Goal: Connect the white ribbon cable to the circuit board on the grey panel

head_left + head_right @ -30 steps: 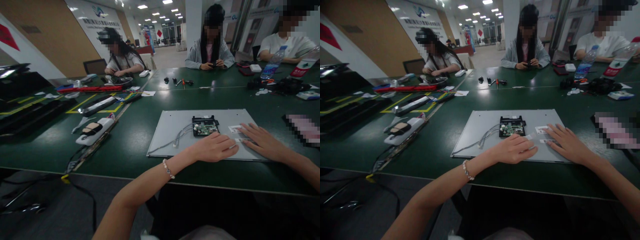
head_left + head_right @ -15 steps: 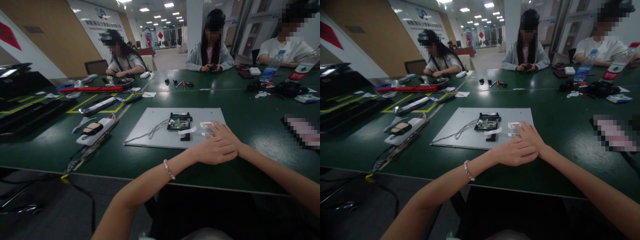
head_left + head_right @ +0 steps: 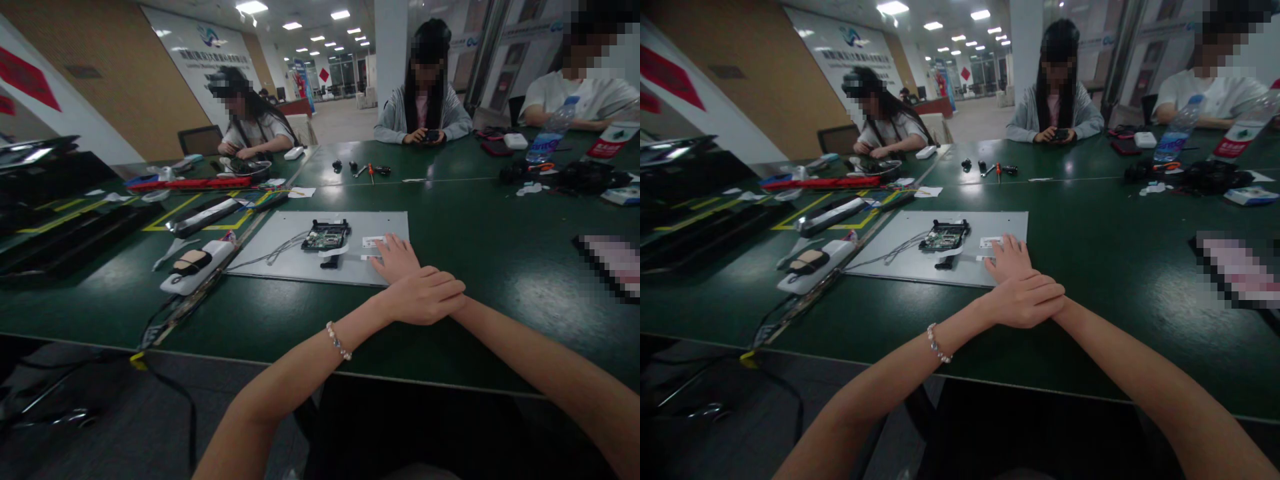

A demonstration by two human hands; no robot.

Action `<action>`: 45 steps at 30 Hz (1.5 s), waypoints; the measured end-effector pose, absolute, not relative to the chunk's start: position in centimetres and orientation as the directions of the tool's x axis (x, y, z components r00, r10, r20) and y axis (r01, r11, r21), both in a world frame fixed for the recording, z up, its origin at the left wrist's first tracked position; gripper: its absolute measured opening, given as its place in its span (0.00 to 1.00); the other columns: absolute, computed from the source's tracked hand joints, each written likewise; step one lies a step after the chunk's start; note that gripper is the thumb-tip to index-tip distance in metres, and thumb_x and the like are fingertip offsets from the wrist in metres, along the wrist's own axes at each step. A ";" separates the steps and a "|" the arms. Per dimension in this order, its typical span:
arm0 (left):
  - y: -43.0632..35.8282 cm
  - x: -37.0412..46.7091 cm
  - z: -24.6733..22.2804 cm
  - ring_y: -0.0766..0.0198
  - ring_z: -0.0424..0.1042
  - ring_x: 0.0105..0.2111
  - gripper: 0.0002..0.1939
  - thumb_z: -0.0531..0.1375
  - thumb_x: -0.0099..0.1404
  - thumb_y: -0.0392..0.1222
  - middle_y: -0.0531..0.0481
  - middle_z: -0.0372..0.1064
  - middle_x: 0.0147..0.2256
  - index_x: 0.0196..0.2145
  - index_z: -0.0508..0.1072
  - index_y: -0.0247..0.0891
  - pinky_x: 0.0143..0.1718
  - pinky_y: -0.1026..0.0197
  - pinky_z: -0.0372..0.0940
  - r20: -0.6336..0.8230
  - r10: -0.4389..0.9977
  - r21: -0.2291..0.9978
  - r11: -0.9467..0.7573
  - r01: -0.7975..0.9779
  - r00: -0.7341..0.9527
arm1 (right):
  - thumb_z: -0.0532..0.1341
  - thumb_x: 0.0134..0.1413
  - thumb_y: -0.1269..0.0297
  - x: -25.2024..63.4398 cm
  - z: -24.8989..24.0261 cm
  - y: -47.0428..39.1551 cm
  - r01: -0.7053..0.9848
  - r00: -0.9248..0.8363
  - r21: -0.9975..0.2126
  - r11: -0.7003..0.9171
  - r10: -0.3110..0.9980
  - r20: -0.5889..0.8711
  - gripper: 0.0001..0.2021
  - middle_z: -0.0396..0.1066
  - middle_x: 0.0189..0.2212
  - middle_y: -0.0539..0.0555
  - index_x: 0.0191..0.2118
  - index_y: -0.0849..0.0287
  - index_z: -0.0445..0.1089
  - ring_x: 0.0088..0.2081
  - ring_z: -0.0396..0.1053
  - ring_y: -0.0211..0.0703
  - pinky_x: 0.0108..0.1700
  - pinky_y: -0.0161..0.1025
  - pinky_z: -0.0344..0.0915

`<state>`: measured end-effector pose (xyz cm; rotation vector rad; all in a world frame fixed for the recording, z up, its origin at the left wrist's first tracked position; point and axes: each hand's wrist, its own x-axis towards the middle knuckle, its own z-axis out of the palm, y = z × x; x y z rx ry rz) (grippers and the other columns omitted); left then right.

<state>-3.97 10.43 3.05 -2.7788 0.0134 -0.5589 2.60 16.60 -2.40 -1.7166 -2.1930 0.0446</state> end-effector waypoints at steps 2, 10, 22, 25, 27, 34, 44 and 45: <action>10.6 -4.0 3.2 0.60 0.69 0.49 0.14 0.51 0.73 0.37 0.41 0.70 0.52 0.47 0.75 0.36 0.45 0.59 0.62 0.358 -0.059 -0.308 -0.950 0.058 0.932 | 0.50 0.65 0.50 2.2 -2.7 16.9 0.931 -0.199 -0.253 0.264 0.946 0.255 0.27 0.57 0.66 0.62 0.64 0.58 0.60 0.67 0.50 0.63 0.63 0.61 0.50; 14.8 -7.3 5.9 0.54 0.67 0.51 0.19 0.52 0.70 0.36 0.37 0.67 0.53 0.57 0.67 0.32 0.51 0.53 0.59 0.228 0.439 -0.237 -0.841 0.487 0.869 | 0.45 0.68 0.55 2.8 -3.1 16.6 0.914 -0.240 -0.271 0.303 0.940 0.241 0.26 0.59 0.64 0.57 0.68 0.51 0.52 0.66 0.49 0.63 0.62 0.67 0.46; 21.6 -24.4 4.9 0.47 0.54 0.65 0.45 0.58 0.61 0.61 0.35 0.51 0.67 0.67 0.51 0.34 0.62 0.47 0.49 -0.074 0.796 0.010 -0.601 0.799 0.600 | 0.45 0.67 0.50 3.1 -0.9 16.1 0.905 -0.280 -0.283 0.318 0.945 0.167 0.30 0.51 0.68 0.66 0.66 0.64 0.56 0.68 0.46 0.61 0.66 0.58 0.44; 24.8 -25.2 4.2 0.50 0.58 0.63 0.43 0.58 0.62 0.63 0.39 0.55 0.65 0.67 0.55 0.37 0.62 0.52 0.52 -0.060 0.811 -0.003 -0.584 0.812 0.582 | 0.45 0.67 0.51 3.0 -0.7 16.0 0.909 -0.266 -0.285 0.303 0.950 0.162 0.30 0.51 0.68 0.67 0.66 0.64 0.57 0.69 0.45 0.59 0.66 0.57 0.43; 26.7 -25.6 3.8 0.50 0.60 0.62 0.42 0.57 0.62 0.63 0.39 0.56 0.65 0.66 0.56 0.36 0.61 0.54 0.54 -0.007 0.836 -0.014 -0.548 0.836 0.548 | 0.46 0.67 0.52 3.0 -0.6 15.9 0.912 -0.258 -0.285 0.296 0.952 0.165 0.29 0.51 0.68 0.66 0.66 0.63 0.57 0.69 0.45 0.58 0.66 0.56 0.43; 28.8 -26.6 2.6 0.48 0.61 0.61 0.42 0.55 0.63 0.65 0.36 0.60 0.62 0.65 0.59 0.33 0.61 0.52 0.55 0.080 0.844 -0.015 -0.532 0.847 0.531 | 0.46 0.68 0.52 2.9 -0.5 15.8 0.907 -0.264 -0.293 0.302 0.951 0.165 0.29 0.50 0.68 0.66 0.66 0.63 0.57 0.69 0.45 0.58 0.66 0.55 0.42; 26.0 -27.1 2.9 0.51 0.68 0.52 0.22 0.55 0.68 0.53 0.39 0.69 0.50 0.51 0.73 0.37 0.54 0.51 0.62 0.364 0.745 -0.096 -0.567 0.818 0.559 | 0.46 0.67 0.51 3.0 -0.7 16.0 0.901 -0.271 -0.304 0.309 0.949 0.162 0.29 0.50 0.68 0.66 0.67 0.62 0.56 0.69 0.45 0.58 0.66 0.56 0.42; 25.7 -27.2 3.1 0.51 0.69 0.50 0.20 0.54 0.68 0.52 0.40 0.70 0.48 0.48 0.74 0.37 0.52 0.51 0.63 0.335 0.747 -0.139 -0.564 0.814 0.574 | 0.46 0.67 0.51 3.1 -0.7 16.0 0.901 -0.270 -0.304 0.309 0.949 0.163 0.29 0.50 0.68 0.66 0.67 0.62 0.56 0.69 0.45 0.58 0.66 0.56 0.42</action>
